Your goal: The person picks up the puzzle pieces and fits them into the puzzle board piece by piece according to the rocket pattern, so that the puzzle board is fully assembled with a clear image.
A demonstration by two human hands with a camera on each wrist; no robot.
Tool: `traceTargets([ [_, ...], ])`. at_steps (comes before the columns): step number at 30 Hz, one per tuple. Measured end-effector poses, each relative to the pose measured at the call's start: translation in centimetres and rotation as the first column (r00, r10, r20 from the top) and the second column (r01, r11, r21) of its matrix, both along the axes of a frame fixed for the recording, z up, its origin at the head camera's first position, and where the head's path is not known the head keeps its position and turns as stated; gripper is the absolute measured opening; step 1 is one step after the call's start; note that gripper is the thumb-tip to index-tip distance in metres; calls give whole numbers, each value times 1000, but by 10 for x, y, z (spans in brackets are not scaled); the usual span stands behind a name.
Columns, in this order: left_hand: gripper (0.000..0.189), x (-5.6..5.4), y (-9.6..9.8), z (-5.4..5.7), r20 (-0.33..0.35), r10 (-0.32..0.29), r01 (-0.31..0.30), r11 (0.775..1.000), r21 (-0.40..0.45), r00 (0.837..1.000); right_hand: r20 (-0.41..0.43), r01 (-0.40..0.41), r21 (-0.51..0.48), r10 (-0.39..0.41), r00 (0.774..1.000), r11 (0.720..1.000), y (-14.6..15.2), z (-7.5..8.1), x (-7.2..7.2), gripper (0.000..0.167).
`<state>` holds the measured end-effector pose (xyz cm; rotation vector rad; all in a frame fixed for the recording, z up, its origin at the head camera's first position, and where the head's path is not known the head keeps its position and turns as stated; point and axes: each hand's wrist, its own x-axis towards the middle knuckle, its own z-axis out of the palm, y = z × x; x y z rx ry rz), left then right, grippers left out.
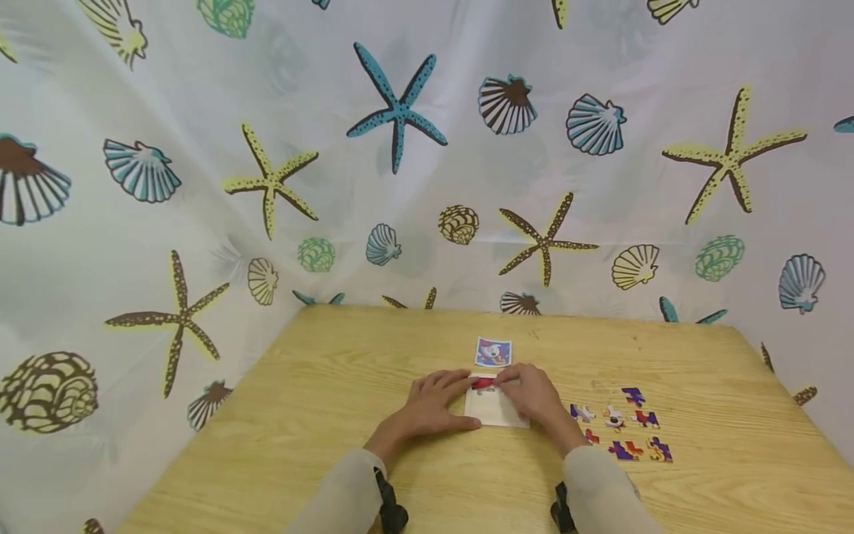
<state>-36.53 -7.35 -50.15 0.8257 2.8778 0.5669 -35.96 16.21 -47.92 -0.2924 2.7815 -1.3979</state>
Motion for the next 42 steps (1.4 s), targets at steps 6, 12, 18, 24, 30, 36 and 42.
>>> traceTargets([
  [6,87,-1,-4,-1,-27,10,-10,1000,-2,1000,61,14,-98,-8,998,995,7,8,9,31],
  [12,87,-2,-6,2,-20,18,-17,1000,9,1000,83,-10,-181,26,996,983,30,12,15,41],
  [18,86,-3,-5,-1,-20,6,-6,1000,24,1000,62,4,-137,5,998,991,53,12,17,46],
  [24,86,-3,0,-2,-23,2,-1,1000,31,1000,71,32,-59,-28,997,998,78,16,19,48],
  [30,85,-2,1,-5,-26,-4,5,999,39,1000,70,27,-50,-24,997,998,103,15,24,48],
  [36,86,0,1,-5,-19,4,-3,999,42,1000,26,42,45,-44,999,998,125,16,32,46],
  [42,85,2,0,-3,-15,6,-5,999,46,1000,-17,68,128,-66,998,989,143,15,35,45],
])
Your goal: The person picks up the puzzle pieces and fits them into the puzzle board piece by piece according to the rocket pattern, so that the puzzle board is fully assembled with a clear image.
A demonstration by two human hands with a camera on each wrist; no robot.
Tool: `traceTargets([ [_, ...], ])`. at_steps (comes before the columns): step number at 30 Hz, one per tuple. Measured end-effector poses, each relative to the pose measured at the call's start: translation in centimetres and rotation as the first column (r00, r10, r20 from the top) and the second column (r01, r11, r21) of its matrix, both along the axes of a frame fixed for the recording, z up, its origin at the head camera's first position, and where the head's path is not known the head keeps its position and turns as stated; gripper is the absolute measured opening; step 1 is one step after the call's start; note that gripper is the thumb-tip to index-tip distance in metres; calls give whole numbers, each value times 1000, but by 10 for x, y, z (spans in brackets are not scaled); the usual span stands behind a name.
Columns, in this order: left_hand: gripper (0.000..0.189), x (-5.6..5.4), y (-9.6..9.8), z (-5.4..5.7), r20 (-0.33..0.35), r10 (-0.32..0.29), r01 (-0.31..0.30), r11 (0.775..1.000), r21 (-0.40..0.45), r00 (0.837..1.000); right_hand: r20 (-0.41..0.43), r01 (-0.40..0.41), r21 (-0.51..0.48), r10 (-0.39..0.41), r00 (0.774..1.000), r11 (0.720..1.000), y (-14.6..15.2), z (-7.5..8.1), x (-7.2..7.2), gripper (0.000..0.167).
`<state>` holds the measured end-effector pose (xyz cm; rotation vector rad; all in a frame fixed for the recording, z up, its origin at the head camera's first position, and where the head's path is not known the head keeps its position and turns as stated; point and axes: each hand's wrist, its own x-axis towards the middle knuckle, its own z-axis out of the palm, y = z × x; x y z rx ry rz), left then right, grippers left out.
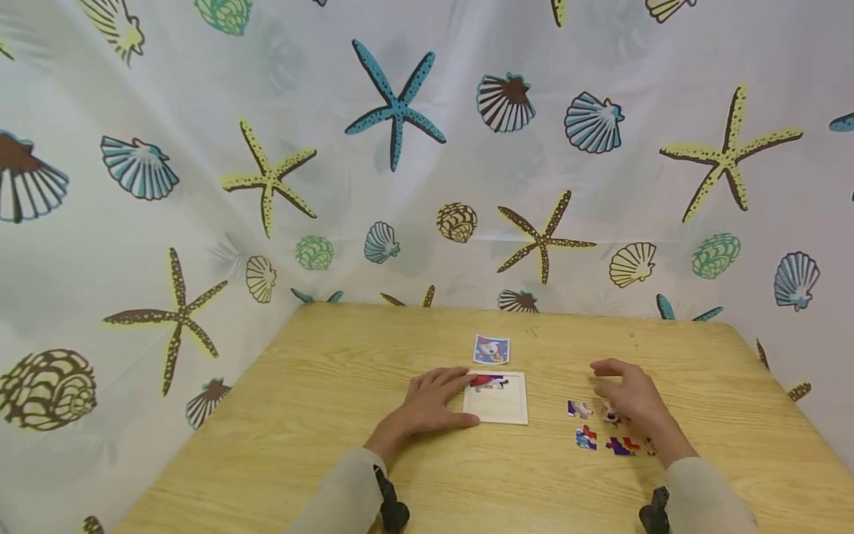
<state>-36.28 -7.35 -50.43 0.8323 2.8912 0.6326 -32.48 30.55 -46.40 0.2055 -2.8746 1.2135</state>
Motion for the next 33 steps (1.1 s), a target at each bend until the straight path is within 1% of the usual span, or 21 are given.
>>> traceTargets([
  [2,85,0,0,1,-4,-2,2,1000,1,1000,26,17,-25,-16,1000,1000,6,-1,0,45],
  [6,85,0,-1,1,-16,-1,1,1000,-5,1000,44,40,-25,-39,998,999,13,-4,0,45],
  [10,85,0,-2,0,-14,2,-2,1000,-5,1000,29,54,-12,-54,998,998,17,-5,2,45],
  [15,85,0,-1,0,-8,5,-5,1000,-5,1000,78,65,-86,-58,995,994,26,-4,5,47],
  [17,85,0,0,-1,-11,6,-6,1000,-7,1000,74,74,-59,-69,995,996,30,-4,5,47],
  [21,85,-1,2,-1,-11,1,-1,1000,-14,1000,31,109,50,-111,993,993,37,-6,5,45],
  [23,85,-1,3,-1,-17,0,0,1000,-12,1000,19,124,77,-126,992,989,39,-6,4,45],
  [29,85,2,3,3,-4,6,-6,1000,-1,1000,12,152,79,-154,988,985,41,-7,2,42],
  [33,85,3,4,2,9,11,-11,1000,-2,1000,27,164,70,-166,986,984,44,-9,3,40],
])
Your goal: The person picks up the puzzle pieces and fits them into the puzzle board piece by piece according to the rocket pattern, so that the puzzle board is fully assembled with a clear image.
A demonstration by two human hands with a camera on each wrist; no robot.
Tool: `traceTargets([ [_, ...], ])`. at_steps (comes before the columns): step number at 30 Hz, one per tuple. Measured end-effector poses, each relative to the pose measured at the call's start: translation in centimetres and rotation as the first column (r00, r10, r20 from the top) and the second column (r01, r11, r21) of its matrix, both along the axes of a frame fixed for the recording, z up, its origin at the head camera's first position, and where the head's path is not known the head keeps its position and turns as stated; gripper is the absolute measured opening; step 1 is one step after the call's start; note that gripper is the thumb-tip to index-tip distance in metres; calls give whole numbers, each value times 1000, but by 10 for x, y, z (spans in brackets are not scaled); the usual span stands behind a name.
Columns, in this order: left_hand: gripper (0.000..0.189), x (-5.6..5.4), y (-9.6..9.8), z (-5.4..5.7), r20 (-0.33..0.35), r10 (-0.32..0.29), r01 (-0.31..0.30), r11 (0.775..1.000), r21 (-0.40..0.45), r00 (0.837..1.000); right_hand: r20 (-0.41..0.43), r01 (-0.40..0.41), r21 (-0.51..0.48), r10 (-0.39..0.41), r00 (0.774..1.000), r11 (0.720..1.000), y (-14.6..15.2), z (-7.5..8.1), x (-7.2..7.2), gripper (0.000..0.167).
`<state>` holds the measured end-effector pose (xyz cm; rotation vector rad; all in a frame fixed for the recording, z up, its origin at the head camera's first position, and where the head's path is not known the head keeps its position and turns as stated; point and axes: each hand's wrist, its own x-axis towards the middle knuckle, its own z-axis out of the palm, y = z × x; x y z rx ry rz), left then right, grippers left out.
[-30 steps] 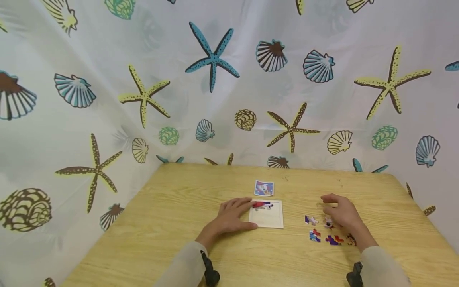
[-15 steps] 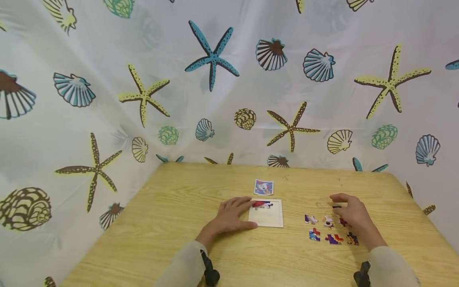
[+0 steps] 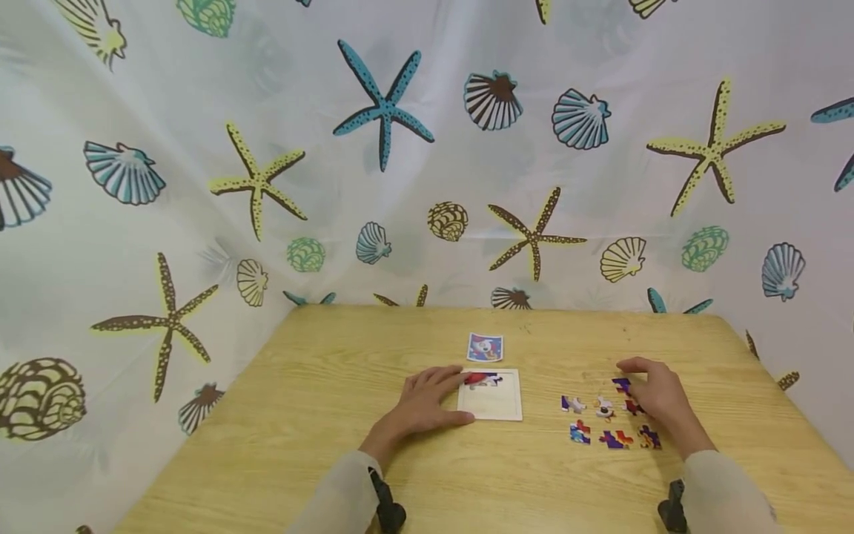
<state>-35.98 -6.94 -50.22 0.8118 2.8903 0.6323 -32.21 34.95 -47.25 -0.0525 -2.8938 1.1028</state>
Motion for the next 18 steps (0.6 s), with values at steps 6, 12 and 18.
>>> traceTargets([
  [6,85,2,3,-2,-11,-22,22,1000,0,1000,49,40,9,-41,998,999,1,-3,5,35],
  [12,85,-3,4,-5,-12,-12,12,1000,-9,1000,55,25,30,-27,998,999,3,0,3,36],
  [18,84,-3,1,-3,-30,-16,16,1000,0,999,35,7,49,-9,999,999,2,4,-1,38],
])
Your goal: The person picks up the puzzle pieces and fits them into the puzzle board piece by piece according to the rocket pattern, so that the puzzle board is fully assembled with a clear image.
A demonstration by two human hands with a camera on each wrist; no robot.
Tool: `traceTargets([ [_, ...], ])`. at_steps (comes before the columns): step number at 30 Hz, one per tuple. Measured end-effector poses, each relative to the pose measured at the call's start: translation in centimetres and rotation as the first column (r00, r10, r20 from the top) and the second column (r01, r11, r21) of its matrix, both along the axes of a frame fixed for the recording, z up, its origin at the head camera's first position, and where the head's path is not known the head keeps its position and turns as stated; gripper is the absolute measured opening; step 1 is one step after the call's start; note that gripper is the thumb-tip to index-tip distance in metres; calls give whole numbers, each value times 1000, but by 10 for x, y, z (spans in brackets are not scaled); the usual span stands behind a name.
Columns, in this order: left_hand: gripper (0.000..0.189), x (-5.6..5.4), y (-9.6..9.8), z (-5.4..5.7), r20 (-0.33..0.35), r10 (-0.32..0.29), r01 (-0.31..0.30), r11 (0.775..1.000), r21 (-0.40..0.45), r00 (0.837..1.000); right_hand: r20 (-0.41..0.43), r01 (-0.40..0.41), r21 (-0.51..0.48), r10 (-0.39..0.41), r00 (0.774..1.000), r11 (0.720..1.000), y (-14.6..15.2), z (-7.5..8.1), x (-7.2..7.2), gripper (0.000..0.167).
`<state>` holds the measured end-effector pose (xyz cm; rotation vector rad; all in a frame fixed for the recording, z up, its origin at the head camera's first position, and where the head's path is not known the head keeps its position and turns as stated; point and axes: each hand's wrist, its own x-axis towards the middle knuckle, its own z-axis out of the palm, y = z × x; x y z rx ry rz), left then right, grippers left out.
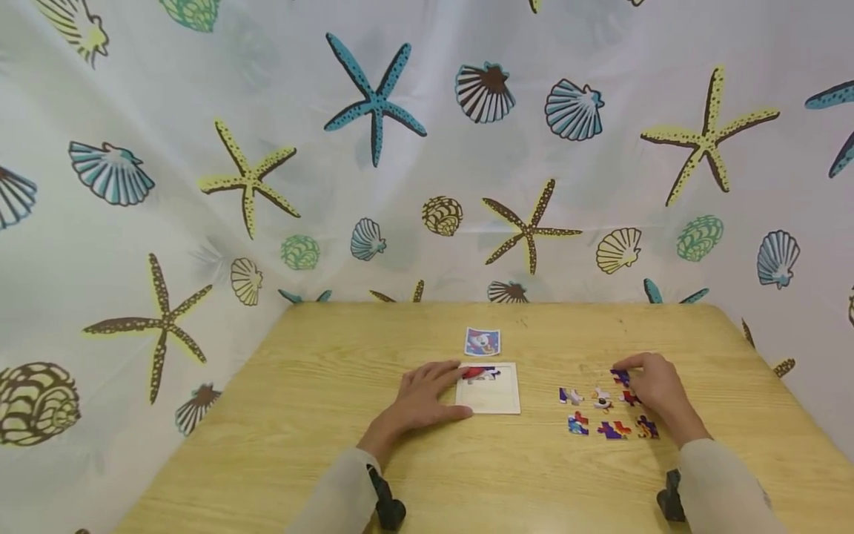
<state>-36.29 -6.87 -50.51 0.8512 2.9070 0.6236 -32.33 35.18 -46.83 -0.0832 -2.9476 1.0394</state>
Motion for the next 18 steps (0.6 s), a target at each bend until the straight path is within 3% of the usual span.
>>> traceTargets([
  [11,83,2,4,8,8,-14,14,1000,-2,1000,-12,9,13,-9,1000,1000,2,0,2,35],
  [18,83,2,5,6,10,5,-5,1000,-11,1000,-61,9,-26,-10,998,1000,-2,-8,1,35],
])
